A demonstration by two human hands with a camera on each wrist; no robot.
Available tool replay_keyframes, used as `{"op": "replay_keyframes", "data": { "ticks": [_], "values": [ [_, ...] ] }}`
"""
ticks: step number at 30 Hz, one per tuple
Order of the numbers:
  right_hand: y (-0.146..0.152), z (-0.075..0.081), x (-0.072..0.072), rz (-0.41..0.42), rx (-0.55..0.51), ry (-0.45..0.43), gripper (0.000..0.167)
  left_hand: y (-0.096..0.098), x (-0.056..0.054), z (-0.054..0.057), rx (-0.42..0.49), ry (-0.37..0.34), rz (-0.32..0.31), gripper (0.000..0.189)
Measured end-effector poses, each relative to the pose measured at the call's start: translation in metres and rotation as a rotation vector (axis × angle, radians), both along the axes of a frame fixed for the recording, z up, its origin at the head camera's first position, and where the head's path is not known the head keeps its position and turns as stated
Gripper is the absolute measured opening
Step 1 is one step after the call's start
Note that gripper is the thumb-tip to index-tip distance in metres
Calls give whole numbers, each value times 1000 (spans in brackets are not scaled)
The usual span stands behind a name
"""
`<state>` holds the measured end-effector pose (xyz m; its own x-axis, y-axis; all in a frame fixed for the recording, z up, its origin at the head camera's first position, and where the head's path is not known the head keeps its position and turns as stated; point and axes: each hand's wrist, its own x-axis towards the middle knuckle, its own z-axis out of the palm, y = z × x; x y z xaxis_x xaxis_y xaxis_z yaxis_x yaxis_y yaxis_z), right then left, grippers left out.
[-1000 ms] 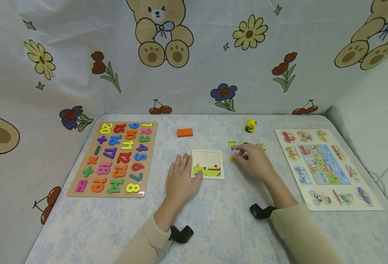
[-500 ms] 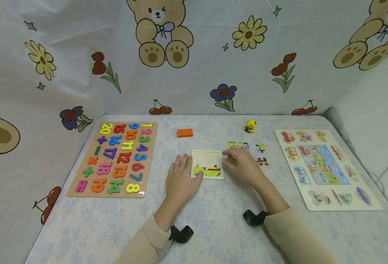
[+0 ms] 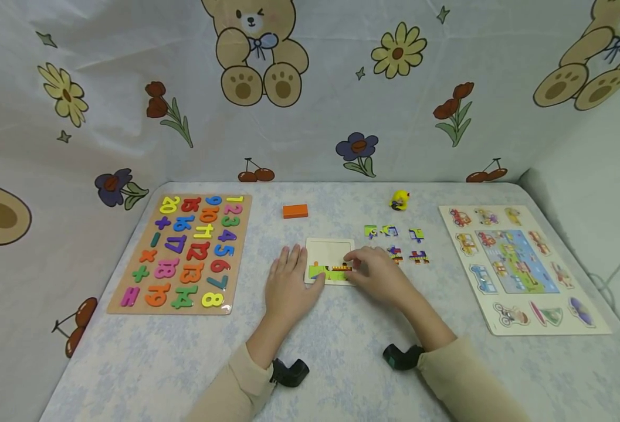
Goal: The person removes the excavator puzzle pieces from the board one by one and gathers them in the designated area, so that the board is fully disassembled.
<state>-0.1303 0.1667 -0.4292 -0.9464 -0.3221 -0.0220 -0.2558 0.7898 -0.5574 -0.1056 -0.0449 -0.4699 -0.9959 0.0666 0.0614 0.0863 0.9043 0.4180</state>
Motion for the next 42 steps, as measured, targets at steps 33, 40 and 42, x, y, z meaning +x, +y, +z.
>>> {"op": "replay_keyframes", "data": {
  "ticks": [33,40,42],
  "values": [
    [2,-11,3,5,63,75,32,1,0,1,15,4,6,79],
    [1,-11,1,27,77,87,32,3,-1,2,13,20,9,80],
    [1,-11,1,34,69,75,32,3,-1,3,16,23,12,80]
  ]
}}
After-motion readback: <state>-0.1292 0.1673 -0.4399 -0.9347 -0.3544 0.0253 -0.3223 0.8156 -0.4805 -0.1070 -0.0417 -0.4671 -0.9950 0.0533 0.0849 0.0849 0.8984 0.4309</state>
